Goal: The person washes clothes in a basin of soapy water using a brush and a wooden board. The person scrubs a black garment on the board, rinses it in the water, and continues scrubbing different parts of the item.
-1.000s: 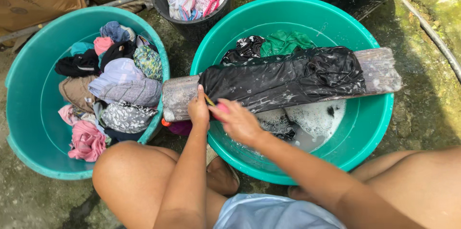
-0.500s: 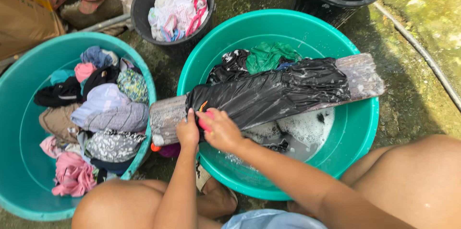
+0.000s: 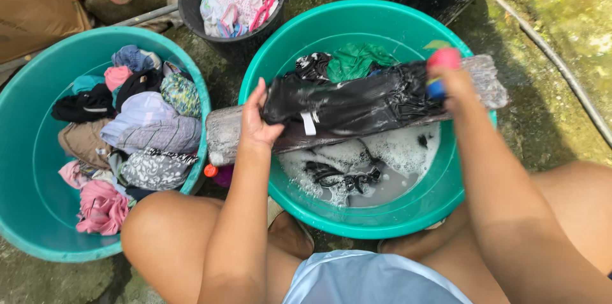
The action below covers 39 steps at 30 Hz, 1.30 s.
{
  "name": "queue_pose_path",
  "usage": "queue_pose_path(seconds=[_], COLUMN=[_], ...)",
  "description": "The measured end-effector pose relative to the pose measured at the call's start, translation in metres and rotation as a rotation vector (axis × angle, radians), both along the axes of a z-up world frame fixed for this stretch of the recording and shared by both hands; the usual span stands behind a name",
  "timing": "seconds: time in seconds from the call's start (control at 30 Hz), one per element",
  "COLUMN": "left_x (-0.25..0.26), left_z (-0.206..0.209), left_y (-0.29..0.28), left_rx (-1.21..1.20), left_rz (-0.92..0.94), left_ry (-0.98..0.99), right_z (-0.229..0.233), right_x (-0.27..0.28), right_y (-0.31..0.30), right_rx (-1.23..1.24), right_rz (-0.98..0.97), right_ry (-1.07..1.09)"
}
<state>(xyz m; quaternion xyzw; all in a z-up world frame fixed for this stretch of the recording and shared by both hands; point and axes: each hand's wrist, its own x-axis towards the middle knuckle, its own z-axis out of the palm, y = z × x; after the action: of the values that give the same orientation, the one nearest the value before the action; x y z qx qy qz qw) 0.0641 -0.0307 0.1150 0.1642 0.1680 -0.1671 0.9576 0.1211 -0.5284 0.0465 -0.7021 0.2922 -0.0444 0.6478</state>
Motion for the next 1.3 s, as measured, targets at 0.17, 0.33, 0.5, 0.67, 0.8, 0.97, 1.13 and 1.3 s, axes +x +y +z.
queue_pose_path(seconds=[0.17, 0.33, 0.5, 0.67, 0.8, 0.97, 1.13, 1.3], left_x=[0.001, 0.002, -0.020, -0.024, -0.030, -0.029, -0.027, -0.030], left_z=[-0.004, -0.120, -0.140, -0.109, -0.101, -0.115, -0.123, -0.116], left_y=[0.036, 0.032, -0.005, 0.000, -0.003, -0.003, -0.004, 0.000], left_rx=[0.069, 0.766, 1.186, 1.229, 1.353, 1.571, 1.685, 1.409], left_rz=[0.000, 0.038, 0.109, 0.134, 0.130, 0.164, 0.096, 0.060], left_ry=[-0.143, 0.270, 0.152, 0.223, 0.212, 0.116, 0.086, 0.187], right_z=[0.084, 0.083, -0.036, -0.176, -0.216, -0.123, 0.030, 0.074], right_x=[-0.078, -0.102, -0.081, -0.135, -0.190, -0.160, -0.081, -0.119], right_y=[-0.097, -0.063, 0.007, 0.026, 0.120, 0.233, 0.315, 0.318], right_rx=[0.364, -0.566, -0.611, -1.017, 0.163, 1.680, -0.041, -1.065], right_rz=[0.158, 0.706, 1.353, 1.377, 1.288, 0.902, 0.832, 0.937], right_ry=[-0.466, 0.528, 1.234, 1.194, 1.034, 0.384, -0.658, -0.530])
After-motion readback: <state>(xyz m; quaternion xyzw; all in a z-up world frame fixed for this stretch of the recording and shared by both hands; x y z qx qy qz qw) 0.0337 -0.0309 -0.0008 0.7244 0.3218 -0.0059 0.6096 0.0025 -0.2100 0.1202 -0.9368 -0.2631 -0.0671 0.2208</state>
